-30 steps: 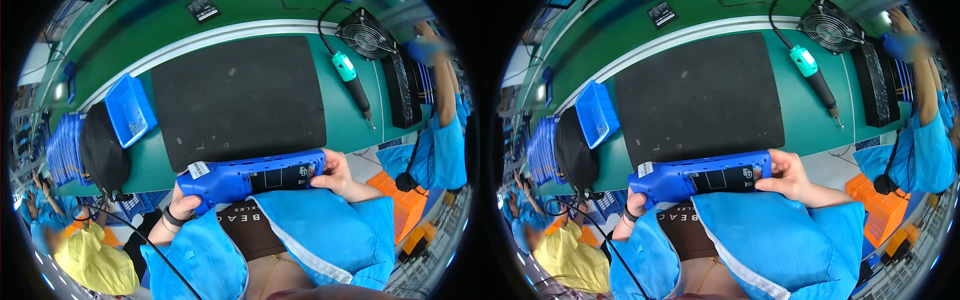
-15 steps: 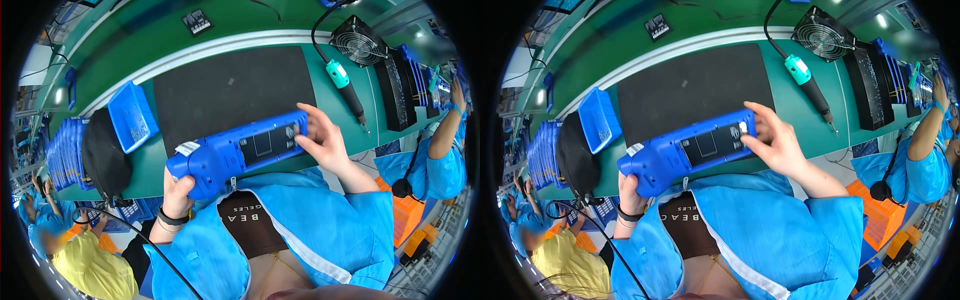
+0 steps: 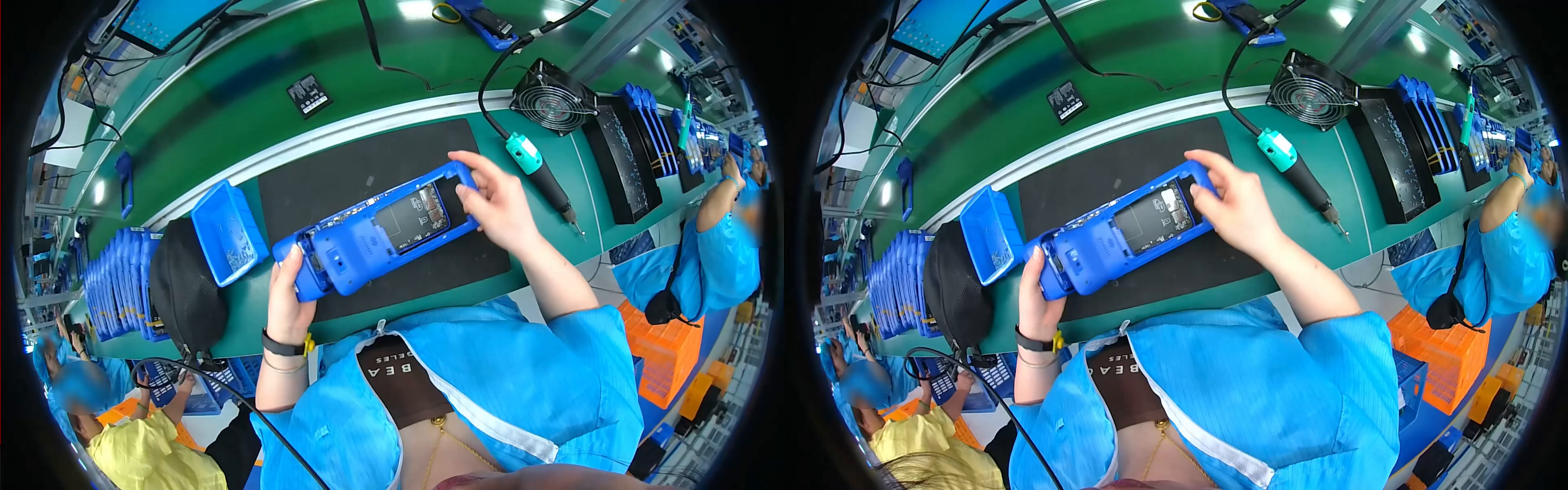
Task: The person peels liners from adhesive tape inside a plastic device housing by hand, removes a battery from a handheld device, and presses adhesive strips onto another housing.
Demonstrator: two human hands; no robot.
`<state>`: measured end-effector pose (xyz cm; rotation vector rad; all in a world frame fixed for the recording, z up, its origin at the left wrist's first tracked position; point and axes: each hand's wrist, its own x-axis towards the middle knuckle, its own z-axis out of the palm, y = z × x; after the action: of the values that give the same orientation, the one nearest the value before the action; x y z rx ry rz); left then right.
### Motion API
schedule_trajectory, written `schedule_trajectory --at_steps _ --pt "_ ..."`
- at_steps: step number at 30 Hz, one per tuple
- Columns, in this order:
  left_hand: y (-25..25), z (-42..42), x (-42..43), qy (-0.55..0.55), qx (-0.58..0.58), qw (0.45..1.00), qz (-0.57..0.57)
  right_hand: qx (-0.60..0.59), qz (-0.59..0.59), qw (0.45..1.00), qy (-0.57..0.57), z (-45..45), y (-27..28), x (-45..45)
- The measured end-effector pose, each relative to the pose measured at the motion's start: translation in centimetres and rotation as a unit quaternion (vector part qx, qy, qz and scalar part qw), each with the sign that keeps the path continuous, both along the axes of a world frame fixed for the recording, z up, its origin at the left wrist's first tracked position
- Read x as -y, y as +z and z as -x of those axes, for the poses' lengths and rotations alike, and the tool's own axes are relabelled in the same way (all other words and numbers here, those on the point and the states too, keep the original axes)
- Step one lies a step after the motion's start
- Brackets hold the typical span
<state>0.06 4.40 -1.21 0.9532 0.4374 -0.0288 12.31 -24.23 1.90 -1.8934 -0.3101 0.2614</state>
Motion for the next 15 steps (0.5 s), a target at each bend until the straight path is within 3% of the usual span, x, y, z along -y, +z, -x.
schedule_trajectory --at_steps 1,2,3,5,7,11,15 --pt "-0.4 -0.1 -0.6 -0.001 0.000 1.000 0.003 -0.091 -0.070 0.993 -0.008 -0.3 0.3 0.3" --pt "-0.9 -0.5 -1.1 -0.011 -0.007 1.000 0.024 -0.088 -0.138 0.986 -0.017 -0.5 -0.3 0.7" --pt "-1.0 -1.0 -1.2 -0.022 -0.014 0.999 0.046 -0.084 -0.133 0.987 -0.021 -0.7 -0.8 1.2" --pt "-0.7 -1.9 -1.7 -0.026 -0.015 0.997 0.066 -0.143 -0.289 0.943 -0.078 -0.8 -1.4 2.2" --pt "-0.4 -2.5 -2.0 -0.026 -0.017 0.998 0.060 -0.154 -0.327 0.929 -0.082 -0.7 -1.5 4.3" --pt "0.2 -2.9 -2.5 -0.019 -0.005 0.999 0.043 -0.097 -0.352 0.907 -0.209 0.6 -1.4 6.4" --pt "1.4 -3.1 -3.8 0.008 0.017 1.000 0.023 -0.027 -0.300 0.917 -0.262 2.2 -2.1 6.9"
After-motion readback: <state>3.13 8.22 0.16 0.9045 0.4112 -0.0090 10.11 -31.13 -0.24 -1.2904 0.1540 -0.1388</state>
